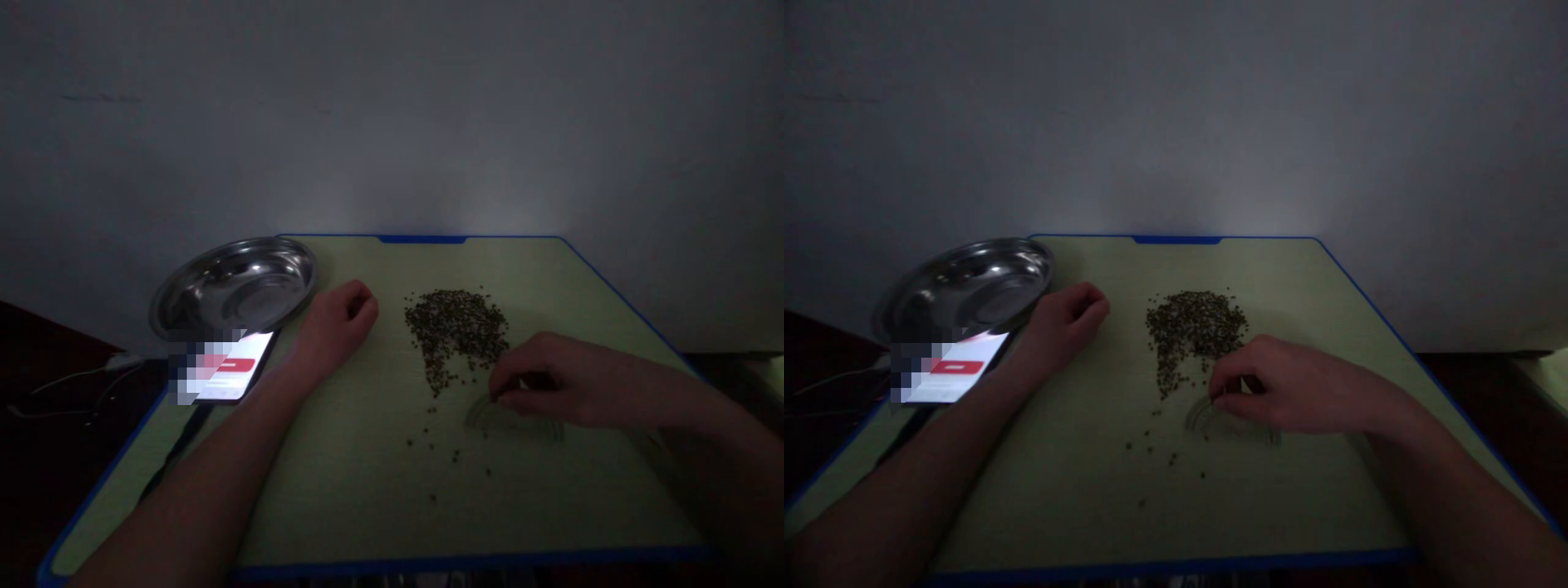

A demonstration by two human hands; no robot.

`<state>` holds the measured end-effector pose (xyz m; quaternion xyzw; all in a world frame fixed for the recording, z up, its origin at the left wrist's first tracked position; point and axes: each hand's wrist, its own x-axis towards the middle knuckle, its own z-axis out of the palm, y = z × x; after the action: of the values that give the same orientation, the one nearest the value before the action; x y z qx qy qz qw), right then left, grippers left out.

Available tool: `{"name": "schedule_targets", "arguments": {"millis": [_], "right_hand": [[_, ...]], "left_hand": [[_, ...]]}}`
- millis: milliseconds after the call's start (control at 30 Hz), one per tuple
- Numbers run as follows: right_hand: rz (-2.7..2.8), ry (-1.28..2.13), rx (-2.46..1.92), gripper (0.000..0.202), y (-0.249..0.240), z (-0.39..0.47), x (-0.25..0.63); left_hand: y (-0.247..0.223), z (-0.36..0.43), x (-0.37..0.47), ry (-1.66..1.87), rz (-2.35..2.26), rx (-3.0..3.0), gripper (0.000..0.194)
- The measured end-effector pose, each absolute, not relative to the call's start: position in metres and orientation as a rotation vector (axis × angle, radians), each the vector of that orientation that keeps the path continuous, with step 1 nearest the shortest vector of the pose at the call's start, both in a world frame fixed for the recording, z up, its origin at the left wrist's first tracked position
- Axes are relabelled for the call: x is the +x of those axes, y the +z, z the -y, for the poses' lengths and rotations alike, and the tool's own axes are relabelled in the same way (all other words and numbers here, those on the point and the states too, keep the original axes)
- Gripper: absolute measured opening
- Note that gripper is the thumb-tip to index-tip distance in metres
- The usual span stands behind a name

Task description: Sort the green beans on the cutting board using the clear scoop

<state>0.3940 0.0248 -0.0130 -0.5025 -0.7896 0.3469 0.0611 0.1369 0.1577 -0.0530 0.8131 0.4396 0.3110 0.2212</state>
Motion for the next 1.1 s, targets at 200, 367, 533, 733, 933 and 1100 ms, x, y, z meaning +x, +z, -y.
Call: {"name": "schedule_targets", "arguments": {"millis": [200, 367, 533, 733, 933, 1100], "right_hand": [[2.383, 1.066, -1.511, 0.018, -0.010, -0.023, 0.391], [2.397, 1.062, -1.543, 0.019, -0.015, -0.028, 0.398], [2.411, 1.114, -1.507, 0.016, -0.021, -0.028, 0.393], [2.419, 1.153, -1.521, 0.015, -0.023, -0.027, 0.386], [2.429, 1.129, -1.530, 0.016, -0.026, -0.025, 0.379], [2.487, 1.091, -1.500, 0.015, -0.025, -0.018, 0.369]], "left_hand": [[-0.052, -0.157, 0.138, 0.831, -1.225, 2.250, 0.018], [-0.050, -0.155, 0.138, 0.803, -1.230, 2.245, 0.020], [-0.051, -0.156, 0.138, 0.805, -1.223, 2.254, 0.019], [-0.051, -0.157, 0.138, 0.787, -1.239, 2.256, 0.018], [-0.053, -0.158, 0.138, 0.777, -1.239, 2.279, 0.019], [-0.054, -0.159, 0.139, 0.774, -1.238, 2.275, 0.017]]}}
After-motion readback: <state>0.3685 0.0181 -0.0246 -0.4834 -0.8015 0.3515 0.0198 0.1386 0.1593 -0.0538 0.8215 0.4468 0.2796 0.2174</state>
